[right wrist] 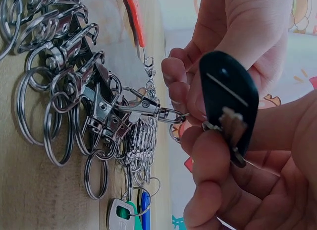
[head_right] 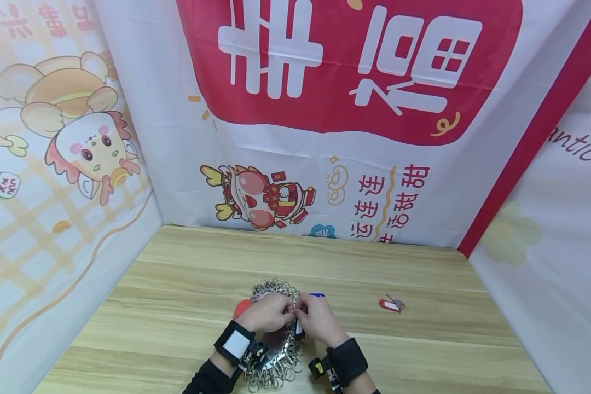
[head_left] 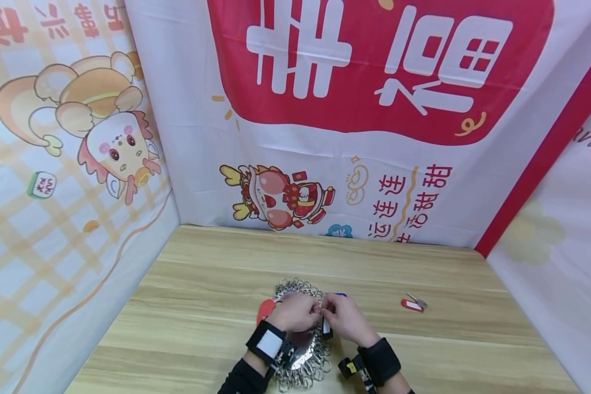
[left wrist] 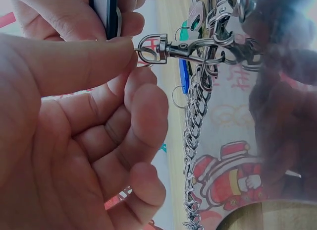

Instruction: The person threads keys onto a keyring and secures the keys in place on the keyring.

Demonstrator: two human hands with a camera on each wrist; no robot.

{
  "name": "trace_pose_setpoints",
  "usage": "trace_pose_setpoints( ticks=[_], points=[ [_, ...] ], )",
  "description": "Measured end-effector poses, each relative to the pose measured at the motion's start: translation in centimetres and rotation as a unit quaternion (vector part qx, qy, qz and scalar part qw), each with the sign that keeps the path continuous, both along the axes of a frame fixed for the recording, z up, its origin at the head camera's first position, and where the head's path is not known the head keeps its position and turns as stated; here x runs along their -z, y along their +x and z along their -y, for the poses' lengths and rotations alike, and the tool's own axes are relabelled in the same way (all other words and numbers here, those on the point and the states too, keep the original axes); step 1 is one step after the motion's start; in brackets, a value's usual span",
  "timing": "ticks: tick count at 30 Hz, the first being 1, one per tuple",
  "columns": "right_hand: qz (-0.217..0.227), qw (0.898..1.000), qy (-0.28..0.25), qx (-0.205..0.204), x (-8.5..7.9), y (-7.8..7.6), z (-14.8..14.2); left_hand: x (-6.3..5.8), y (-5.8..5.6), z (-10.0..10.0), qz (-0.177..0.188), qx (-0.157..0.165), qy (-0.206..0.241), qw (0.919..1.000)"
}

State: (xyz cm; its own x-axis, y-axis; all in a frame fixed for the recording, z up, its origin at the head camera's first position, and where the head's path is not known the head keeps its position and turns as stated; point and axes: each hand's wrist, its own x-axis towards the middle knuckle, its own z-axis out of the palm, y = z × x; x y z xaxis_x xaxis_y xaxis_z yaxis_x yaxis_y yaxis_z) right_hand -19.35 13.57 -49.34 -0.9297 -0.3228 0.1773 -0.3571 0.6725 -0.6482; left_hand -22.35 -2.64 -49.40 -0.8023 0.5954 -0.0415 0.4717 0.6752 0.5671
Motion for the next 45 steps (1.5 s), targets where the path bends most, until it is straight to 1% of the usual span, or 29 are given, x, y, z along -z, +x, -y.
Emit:
trace_pose_setpoints(
  ticks=[4,7,12,17,20,32,34,36,38,41,45],
  points=[
    [0.005,1.000,0.000,-0.010,0.00,0.04,-0.01,0.27,-0.07,-0.03,0.012,-0.009,0.004,0.9999],
    [0.011,1.000,-0.004,-0.007,0.08,0.00,0.00,0.49,-0.18,-0.04,0.019,-0.012,0.010,0.9997],
    [0.027,1.000,-0.007,0.012,0.37,-0.09,0.09,0.61,-0.29,-0.02,0.020,-0.009,0.010,0.9997],
    [0.025,0.999,-0.009,0.020,0.40,0.02,0.13,0.48,-0.16,0.00,0.017,-0.005,-0.001,0.9998],
    [0.022,1.000,-0.006,0.020,0.37,0.06,0.12,0.38,-0.06,0.04,0.017,-0.002,0.000,0.9999],
    [-0.002,1.000,0.007,-0.021,0.76,-0.29,-0.09,0.04,0.21,0.13,-0.011,0.007,0.001,0.9999],
    [-0.004,0.999,0.010,-0.030,0.74,-0.34,-0.10,0.06,0.20,0.13,-0.010,0.007,-0.003,0.9999],
    [-0.004,0.999,0.012,-0.034,0.69,-0.38,-0.11,0.10,0.14,0.12,0.003,0.002,-0.001,1.0000],
    [0.006,1.000,0.005,-0.027,0.53,-0.35,-0.07,0.05,0.09,0.11,0.020,-0.006,0.006,0.9998],
    [0.020,1.000,-0.012,-0.004,0.26,-0.27,0.03,-0.03,-0.01,0.13,0.033,-0.009,0.019,0.9992],
    [0.026,0.999,-0.021,0.023,0.04,-0.18,0.17,-0.04,-0.09,0.17,0.035,0.003,0.019,0.9992]
  ],
)
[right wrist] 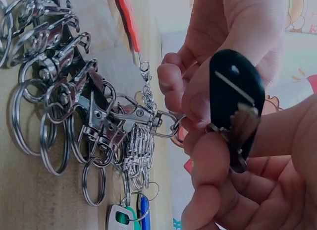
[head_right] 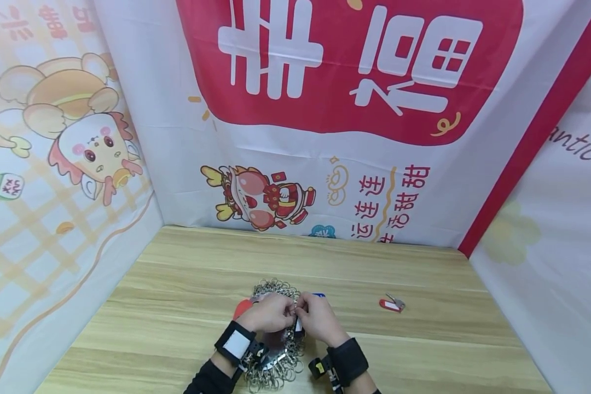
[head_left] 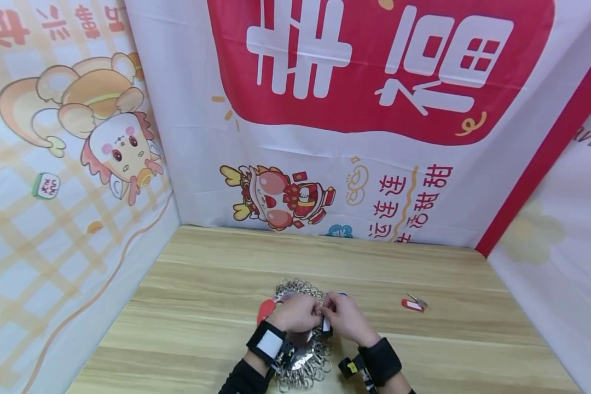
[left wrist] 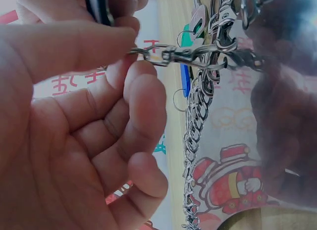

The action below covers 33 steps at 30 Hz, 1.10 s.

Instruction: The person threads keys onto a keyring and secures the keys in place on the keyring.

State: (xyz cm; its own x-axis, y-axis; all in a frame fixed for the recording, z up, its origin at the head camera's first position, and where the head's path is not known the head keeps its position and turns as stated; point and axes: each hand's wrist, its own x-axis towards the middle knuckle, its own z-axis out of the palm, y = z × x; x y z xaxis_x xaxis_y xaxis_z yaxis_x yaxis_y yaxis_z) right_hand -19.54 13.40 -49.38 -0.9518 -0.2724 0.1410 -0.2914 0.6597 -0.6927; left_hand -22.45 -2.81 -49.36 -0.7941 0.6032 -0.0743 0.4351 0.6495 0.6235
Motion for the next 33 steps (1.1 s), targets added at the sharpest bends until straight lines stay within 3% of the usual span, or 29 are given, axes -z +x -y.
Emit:
trace_pose_setpoints(
  ticks=[13,21,24,29,33],
  points=[
    [-0.007,1.000,0.010,-0.014,-0.08,0.17,-0.15,0.36,-0.04,-0.09,-0.013,-0.008,-0.012,0.9998],
    [0.009,0.999,0.015,-0.033,-0.04,-0.05,-0.24,0.29,-0.16,0.00,0.002,-0.005,-0.013,0.9999],
    [0.006,0.999,0.012,-0.035,0.06,-0.03,-0.21,0.27,-0.21,-0.02,-0.012,-0.002,-0.019,0.9997],
    [-0.010,1.000,-0.001,-0.015,0.17,-0.03,-0.01,0.07,-0.27,0.05,-0.046,0.024,-0.033,0.9981],
    [-0.007,1.000,-0.012,-0.007,0.24,-0.33,-0.03,-0.08,-0.56,0.06,-0.044,0.035,-0.033,0.9979]
  ],
)
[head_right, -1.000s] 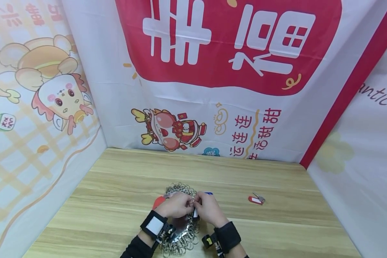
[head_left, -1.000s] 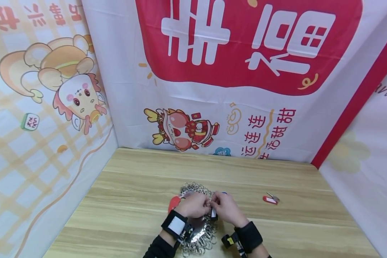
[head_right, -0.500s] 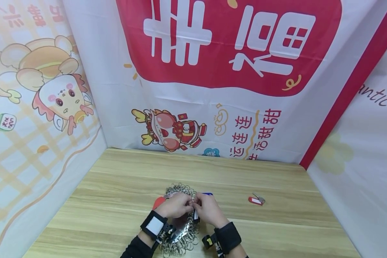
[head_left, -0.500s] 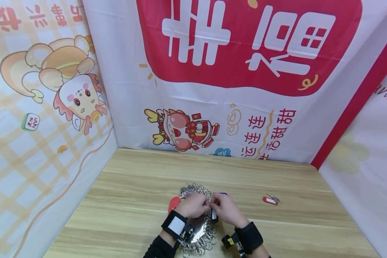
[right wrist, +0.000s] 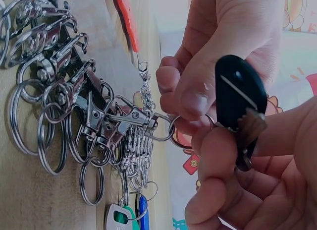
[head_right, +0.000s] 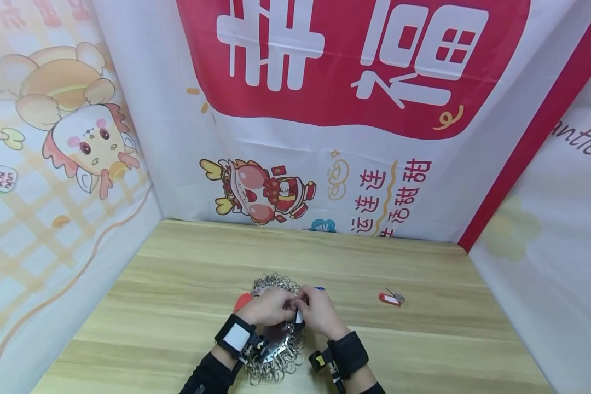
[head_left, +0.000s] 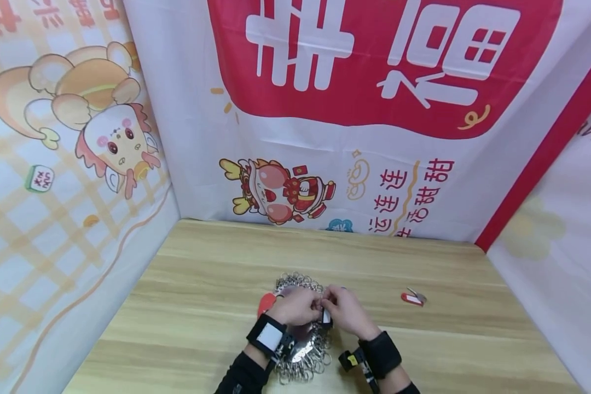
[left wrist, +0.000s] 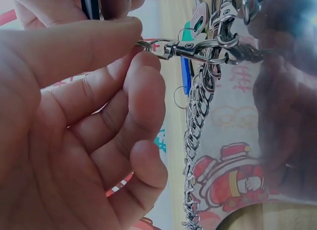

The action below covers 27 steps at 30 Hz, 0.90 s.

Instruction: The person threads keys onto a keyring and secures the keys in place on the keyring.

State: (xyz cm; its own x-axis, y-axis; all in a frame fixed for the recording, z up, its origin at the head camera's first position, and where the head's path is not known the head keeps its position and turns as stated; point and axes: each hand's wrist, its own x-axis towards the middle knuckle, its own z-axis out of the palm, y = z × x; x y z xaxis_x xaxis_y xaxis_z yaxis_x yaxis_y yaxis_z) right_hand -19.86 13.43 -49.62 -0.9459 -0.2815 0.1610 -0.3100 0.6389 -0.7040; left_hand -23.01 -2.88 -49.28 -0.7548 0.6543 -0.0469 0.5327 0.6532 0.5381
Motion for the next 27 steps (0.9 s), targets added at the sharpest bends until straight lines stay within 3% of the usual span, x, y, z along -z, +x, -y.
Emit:
trace_pose_setpoints(
  ticks=[6,12,18,22,27],
  points=[
    [0.031,0.999,-0.004,-0.028,-0.2,-0.3,-0.5,-0.2,-0.3,0.1,0.012,-0.023,0.013,0.9996],
    [0.057,0.996,0.003,-0.071,-0.7,-0.4,-0.9,-0.3,-0.7,0.1,0.008,-0.019,0.011,0.9997],
    [0.066,0.994,0.004,-0.089,-0.9,-0.5,-1.1,-0.4,-0.7,0.0,0.029,-0.005,0.022,0.9993],
    [0.079,0.993,0.003,-0.092,-0.8,-0.5,-1.4,-0.3,-0.7,-0.1,0.048,0.004,0.026,0.9985],
    [0.096,0.993,0.018,-0.062,-0.7,-0.7,-2.3,-0.5,-0.8,0.2,0.081,0.001,0.031,0.9962]
  ],
)
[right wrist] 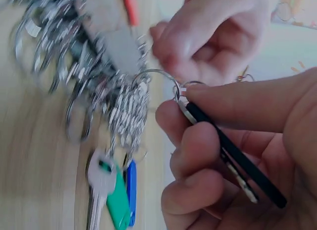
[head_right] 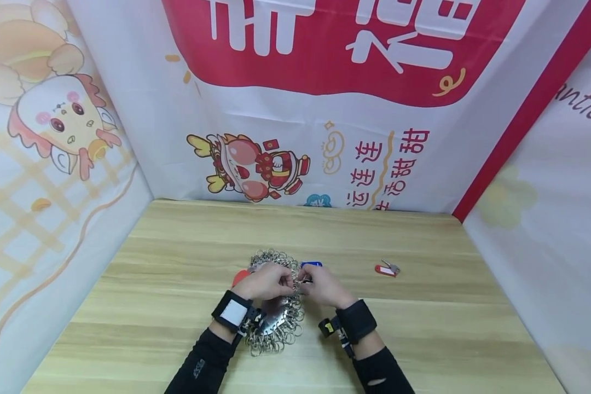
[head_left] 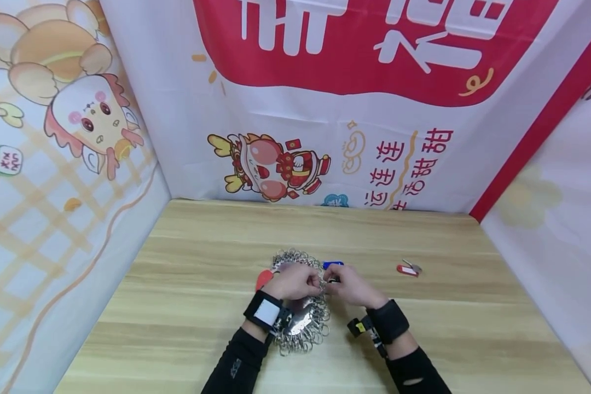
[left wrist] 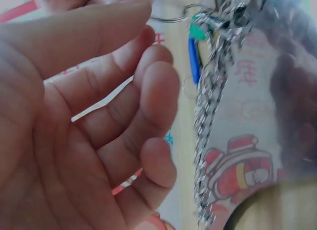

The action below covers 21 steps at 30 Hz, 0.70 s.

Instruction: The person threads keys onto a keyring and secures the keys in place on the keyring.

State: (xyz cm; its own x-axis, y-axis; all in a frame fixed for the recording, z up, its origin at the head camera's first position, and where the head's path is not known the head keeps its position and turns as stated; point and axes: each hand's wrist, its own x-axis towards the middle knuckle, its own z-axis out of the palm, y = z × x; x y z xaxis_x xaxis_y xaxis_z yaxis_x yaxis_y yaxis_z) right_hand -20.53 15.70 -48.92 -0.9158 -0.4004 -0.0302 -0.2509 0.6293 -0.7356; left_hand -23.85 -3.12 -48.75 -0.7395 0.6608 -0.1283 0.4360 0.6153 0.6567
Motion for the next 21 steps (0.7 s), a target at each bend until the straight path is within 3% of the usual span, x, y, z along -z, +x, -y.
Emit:
trace_pose_setpoints(
  ticks=[9,15,21],
  points=[
    [-0.009,0.997,0.082,-0.011,0.2,-0.7,-2.1,-1.3,-0.7,1.8,-0.002,-0.022,0.015,0.9997],
    [-0.016,0.992,0.124,-0.032,0.3,0.6,-2.8,-1.2,-0.4,2.1,0.011,-0.031,0.017,0.9993],
    [-0.035,0.989,0.137,-0.048,2.0,2.0,-2.8,-1.2,-0.1,2.6,-0.001,-0.035,0.010,0.9994]
  ],
)
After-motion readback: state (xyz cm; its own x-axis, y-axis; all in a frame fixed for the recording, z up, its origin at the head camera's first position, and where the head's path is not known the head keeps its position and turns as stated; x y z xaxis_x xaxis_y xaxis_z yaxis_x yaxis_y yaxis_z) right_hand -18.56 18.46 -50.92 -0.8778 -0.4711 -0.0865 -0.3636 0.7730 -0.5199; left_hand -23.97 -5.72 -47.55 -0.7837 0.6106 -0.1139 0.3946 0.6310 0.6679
